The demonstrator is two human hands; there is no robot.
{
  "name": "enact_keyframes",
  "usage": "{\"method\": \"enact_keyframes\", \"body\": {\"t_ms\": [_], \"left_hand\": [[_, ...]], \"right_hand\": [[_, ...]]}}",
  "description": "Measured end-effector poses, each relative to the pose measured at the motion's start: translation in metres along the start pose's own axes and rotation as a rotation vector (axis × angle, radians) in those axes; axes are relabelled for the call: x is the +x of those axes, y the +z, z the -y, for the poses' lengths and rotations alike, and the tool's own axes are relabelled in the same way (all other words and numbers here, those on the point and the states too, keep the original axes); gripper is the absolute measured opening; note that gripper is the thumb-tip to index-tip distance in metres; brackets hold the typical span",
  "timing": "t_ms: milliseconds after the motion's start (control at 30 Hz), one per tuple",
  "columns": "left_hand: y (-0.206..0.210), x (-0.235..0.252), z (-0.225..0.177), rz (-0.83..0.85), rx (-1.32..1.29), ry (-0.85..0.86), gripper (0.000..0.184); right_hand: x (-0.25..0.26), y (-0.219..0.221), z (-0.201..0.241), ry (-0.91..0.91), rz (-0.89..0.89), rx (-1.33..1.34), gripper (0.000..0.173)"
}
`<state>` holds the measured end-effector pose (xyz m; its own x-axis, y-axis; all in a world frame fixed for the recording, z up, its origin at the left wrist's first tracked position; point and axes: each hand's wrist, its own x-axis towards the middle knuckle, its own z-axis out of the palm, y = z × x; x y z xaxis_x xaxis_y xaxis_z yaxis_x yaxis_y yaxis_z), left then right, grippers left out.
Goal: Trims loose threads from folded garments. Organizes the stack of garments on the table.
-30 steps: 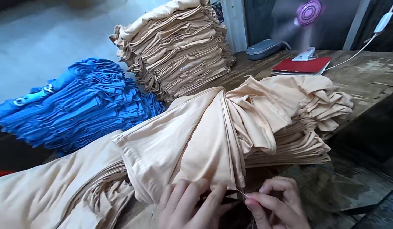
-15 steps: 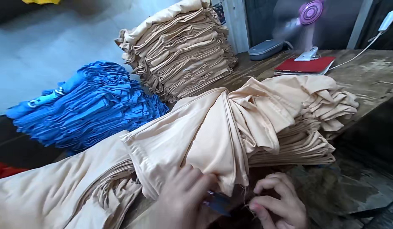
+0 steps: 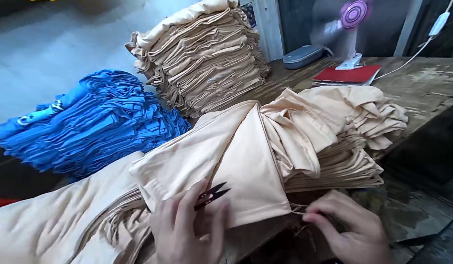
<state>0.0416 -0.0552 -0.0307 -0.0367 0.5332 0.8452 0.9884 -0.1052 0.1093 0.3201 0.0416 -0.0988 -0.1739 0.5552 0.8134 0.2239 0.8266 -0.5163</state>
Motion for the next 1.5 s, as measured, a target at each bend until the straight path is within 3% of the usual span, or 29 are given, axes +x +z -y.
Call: {"method": "enact_keyframes", "body": {"t_ms": [167,233,300,433,667,800,867,933,1000,1067,1167,1267,1367,1500], "left_hand": [[0.013,-0.012,-0.045,0.018,-0.13,0.064,0.034],[0.022,-0.015,-0.056,0.035,-0.138,0.117,0.03],[0.024,-0.018,-0.06,0.044,-0.12,0.162,0.021],[0.024,-0.02,-0.066,-0.006,-0.077,0.195,0.019],[0.038,-0.013,-0.069,-0.015,-0.1,0.254,0.02],[0.032,-0.016,-0.063,-0.006,-0.126,0.204,0.02],[0.03,-0.017,-0.057,0.045,-0.082,0.185,0.027],[0.032,-0.018,-0.043,0.068,-0.095,0.201,0.02],[0.029,-0.016,-0.035,0.105,-0.199,0.177,0.016],[0.021,-0.01,-0.036,0.161,-0.331,0.124,0.014],[0.012,0.005,-0.037,0.198,-0.468,0.022,0.01],[0.013,0.02,-0.032,0.199,-0.605,-0.119,0.011],[0.013,0.027,-0.031,0.231,-0.731,-0.202,0.014],[0.018,0.031,-0.031,0.246,-0.755,-0.247,0.014]], "right_hand": [[0.0,0.017,0.032,0.216,-0.041,-0.023,0.067],[0.0,0.037,0.038,0.236,-0.097,-0.069,0.054],[-0.004,0.046,0.034,0.202,-0.188,-0.065,0.02],[-0.01,0.04,0.029,0.112,-0.341,-0.055,0.008],[-0.025,0.037,0.04,-0.007,-0.267,-0.111,0.008],[-0.035,0.034,0.035,0.05,-0.183,-0.208,0.009],[-0.035,0.036,0.03,0.113,-0.15,-0.235,0.024],[-0.034,0.044,0.03,0.14,-0.17,-0.202,0.048],[-0.026,0.054,0.035,0.114,-0.207,-0.118,0.058],[-0.011,0.066,0.041,0.057,-0.265,0.018,0.044],[0.018,0.077,0.046,0.033,-0.322,0.445,0.009],[0.04,0.077,0.045,0.17,-0.296,0.702,0.014],[0.038,0.07,0.045,0.071,-0.155,0.454,0.043],[0.032,0.073,0.047,0.053,-0.041,0.432,0.036]]}}
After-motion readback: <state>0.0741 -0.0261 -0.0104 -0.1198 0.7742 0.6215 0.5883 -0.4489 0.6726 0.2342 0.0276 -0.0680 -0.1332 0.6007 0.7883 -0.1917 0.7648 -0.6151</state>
